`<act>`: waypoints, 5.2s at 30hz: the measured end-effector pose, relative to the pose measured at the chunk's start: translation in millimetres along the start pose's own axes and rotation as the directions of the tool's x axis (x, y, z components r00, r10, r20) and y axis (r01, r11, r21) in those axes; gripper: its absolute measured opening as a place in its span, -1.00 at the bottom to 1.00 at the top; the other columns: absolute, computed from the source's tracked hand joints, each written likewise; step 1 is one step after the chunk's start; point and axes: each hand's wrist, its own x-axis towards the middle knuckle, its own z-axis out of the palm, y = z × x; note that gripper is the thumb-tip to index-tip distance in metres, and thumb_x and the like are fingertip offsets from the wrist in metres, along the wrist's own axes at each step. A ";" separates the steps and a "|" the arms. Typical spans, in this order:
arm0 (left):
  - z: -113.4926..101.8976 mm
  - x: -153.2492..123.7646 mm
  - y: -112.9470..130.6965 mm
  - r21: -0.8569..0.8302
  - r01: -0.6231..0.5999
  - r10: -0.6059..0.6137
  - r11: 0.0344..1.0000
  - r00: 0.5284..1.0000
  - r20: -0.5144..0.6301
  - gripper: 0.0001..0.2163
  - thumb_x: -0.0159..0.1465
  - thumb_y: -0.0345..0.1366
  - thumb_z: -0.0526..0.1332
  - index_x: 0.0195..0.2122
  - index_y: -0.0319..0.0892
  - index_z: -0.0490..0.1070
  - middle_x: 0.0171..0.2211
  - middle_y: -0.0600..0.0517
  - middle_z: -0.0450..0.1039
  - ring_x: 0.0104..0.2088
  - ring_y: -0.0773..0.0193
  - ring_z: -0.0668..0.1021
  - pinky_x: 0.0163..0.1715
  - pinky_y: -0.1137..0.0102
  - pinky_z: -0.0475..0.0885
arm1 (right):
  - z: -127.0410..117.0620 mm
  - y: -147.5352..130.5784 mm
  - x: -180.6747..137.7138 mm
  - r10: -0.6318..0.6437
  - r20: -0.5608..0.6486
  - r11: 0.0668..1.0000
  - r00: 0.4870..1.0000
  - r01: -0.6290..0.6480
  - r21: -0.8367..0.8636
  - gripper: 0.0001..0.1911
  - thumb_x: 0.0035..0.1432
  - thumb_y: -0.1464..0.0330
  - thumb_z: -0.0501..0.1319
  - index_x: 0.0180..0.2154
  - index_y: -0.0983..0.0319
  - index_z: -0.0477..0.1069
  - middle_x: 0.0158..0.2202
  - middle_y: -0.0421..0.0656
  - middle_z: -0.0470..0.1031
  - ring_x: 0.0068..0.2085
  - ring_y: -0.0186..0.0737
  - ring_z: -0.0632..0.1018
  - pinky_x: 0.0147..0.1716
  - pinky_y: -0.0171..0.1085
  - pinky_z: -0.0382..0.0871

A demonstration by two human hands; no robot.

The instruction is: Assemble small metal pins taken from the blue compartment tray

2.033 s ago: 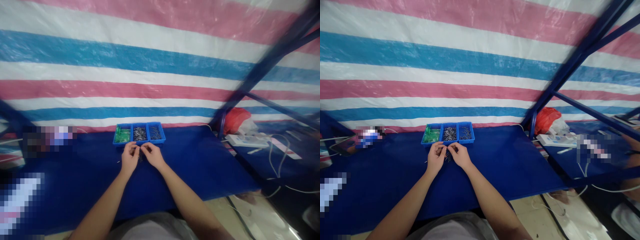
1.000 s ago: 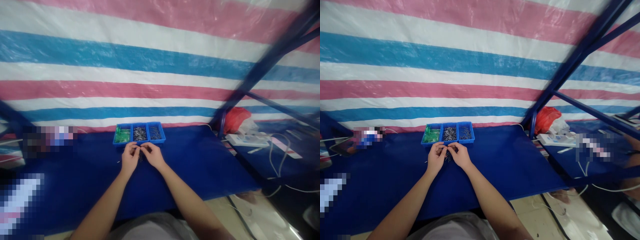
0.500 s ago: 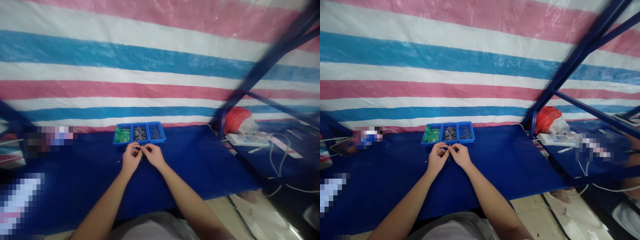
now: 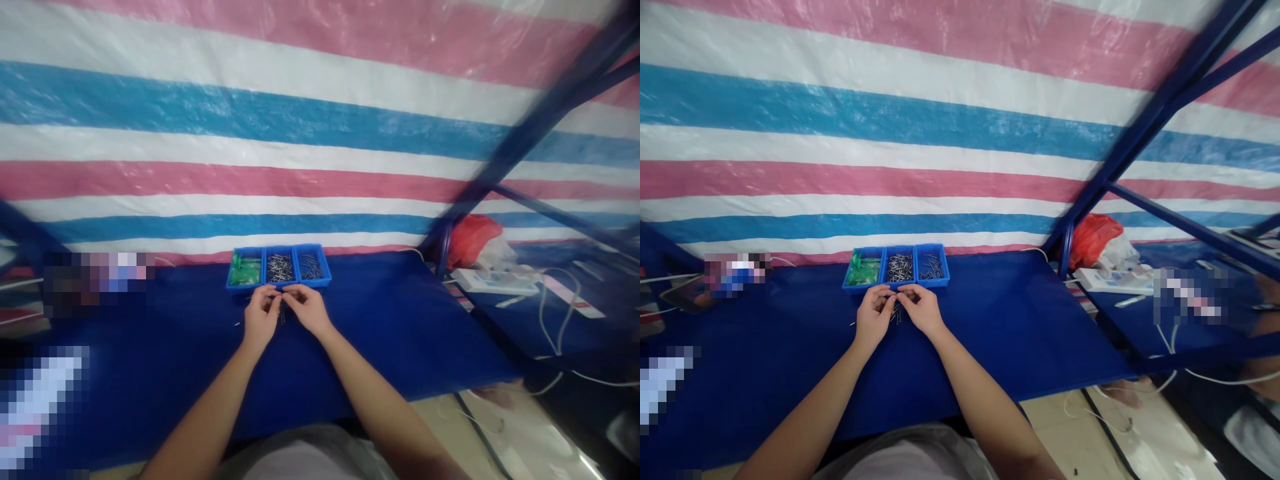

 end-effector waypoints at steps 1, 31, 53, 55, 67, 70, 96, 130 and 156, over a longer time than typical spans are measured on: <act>-0.1 0.1 -0.4 0.002 0.008 -0.008 1.000 1.000 0.000 -0.71 0.29 -0.18 0.25 0.01 -0.13 0.36 -0.24 0.00 0.54 -0.44 0.36 0.56 -0.40 0.44 0.48 | 0.0 0.0 -0.1 -0.008 0.002 1.000 1.000 0.008 -0.009 -0.75 0.13 0.24 0.31 -0.19 0.23 0.60 -0.30 -0.12 0.65 -0.31 -0.18 0.62 -0.24 -0.23 0.49; -1.1 -1.2 13.5 -0.007 0.105 -0.105 0.994 0.994 -0.029 -0.76 0.35 -0.14 0.16 -0.04 -0.13 0.39 -0.45 0.09 0.45 -0.54 0.37 0.49 -0.49 0.46 0.42 | -9.2 0.3 12.3 0.243 -0.224 0.909 0.944 -0.141 0.392 -0.59 -0.07 0.17 0.45 -0.22 0.30 0.60 -0.44 -0.13 0.58 -0.44 -0.24 0.55 -0.45 -0.28 0.47; -1.2 -1.2 7.8 -0.003 0.107 -0.107 0.994 0.994 -0.016 -0.77 0.33 -0.14 0.16 -0.07 -0.13 0.41 -0.46 0.10 0.45 -0.55 0.37 0.50 -0.52 0.48 0.41 | -11.7 4.7 9.7 0.080 -0.261 0.997 0.962 -0.079 0.016 -0.68 0.18 0.22 0.25 -0.10 0.27 0.55 -0.25 -0.07 0.64 -0.34 -0.18 0.62 -0.37 -0.23 0.54; -1.6 -1.1 6.9 0.003 0.102 -0.102 0.995 0.995 -0.015 -0.77 0.33 -0.14 0.17 -0.07 -0.13 0.41 -0.46 0.09 0.46 -0.54 0.37 0.51 -0.51 0.47 0.42 | -9.6 4.2 5.6 -0.051 -0.124 0.987 0.991 0.030 -0.159 -0.79 0.20 0.30 0.24 -0.18 0.23 0.57 -0.26 -0.11 0.63 -0.30 -0.19 0.61 -0.25 -0.21 0.51; -2.3 -1.3 8.7 -0.005 0.091 -0.091 0.996 0.996 -0.008 -0.75 0.32 -0.12 0.18 -0.08 -0.13 0.42 -0.47 0.08 0.46 -0.54 0.35 0.52 -0.49 0.45 0.42 | -6.7 7.1 3.4 -0.179 0.326 0.850 0.928 0.313 -0.425 -0.75 0.13 0.57 0.26 -0.20 0.17 0.58 -0.19 -0.14 0.63 -0.14 -0.15 0.57 -0.02 -0.15 0.39; -2.0 -1.3 8.5 -0.007 0.102 -0.102 0.995 0.995 -0.010 -0.75 0.32 -0.12 0.18 -0.09 -0.14 0.42 -0.47 0.09 0.47 -0.55 0.35 0.51 -0.50 0.46 0.42 | -7.0 9.4 4.2 -0.147 0.278 0.857 0.949 0.263 -0.444 -0.73 0.13 0.58 0.24 -0.19 0.18 0.58 -0.20 -0.12 0.62 -0.15 -0.16 0.58 -0.07 -0.18 0.43; -2.0 -2.1 6.4 0.001 0.114 -0.114 0.993 0.993 0.011 -0.78 0.33 -0.13 0.17 -0.13 -0.14 0.44 -0.46 0.07 0.47 -0.54 0.34 0.51 -0.49 0.45 0.43 | -14.8 5.4 1.3 -0.091 0.234 0.869 0.968 0.192 -0.456 -0.81 0.12 0.47 0.30 -0.21 0.16 0.60 -0.24 -0.16 0.64 -0.21 -0.15 0.54 -0.14 -0.18 0.41; 0.5 1.6 -5.8 0.056 0.018 -0.018 0.998 1.000 -0.006 -0.78 0.27 -0.19 0.27 -0.10 -0.13 0.44 -0.26 -0.02 0.55 -0.40 0.30 0.58 -0.34 0.37 0.51 | -1.1 4.4 1.6 -0.023 0.016 0.996 1.000 0.022 0.090 -0.75 0.07 0.25 0.37 -0.21 0.22 0.55 -0.29 -0.10 0.62 -0.27 -0.15 0.63 -0.25 -0.20 0.56; 0.1 -0.5 2.7 -0.003 0.034 -0.034 0.999 0.999 0.015 -0.72 0.23 -0.17 0.33 -0.08 -0.13 0.41 -0.24 -0.03 0.59 -0.45 0.31 0.60 -0.41 0.40 0.50 | -3.8 1.9 0.4 -0.068 0.045 0.997 0.997 0.070 -0.032 -0.75 0.28 0.20 0.18 -0.14 0.20 0.52 -0.46 -0.19 0.53 -0.41 -0.22 0.56 -0.31 -0.25 0.47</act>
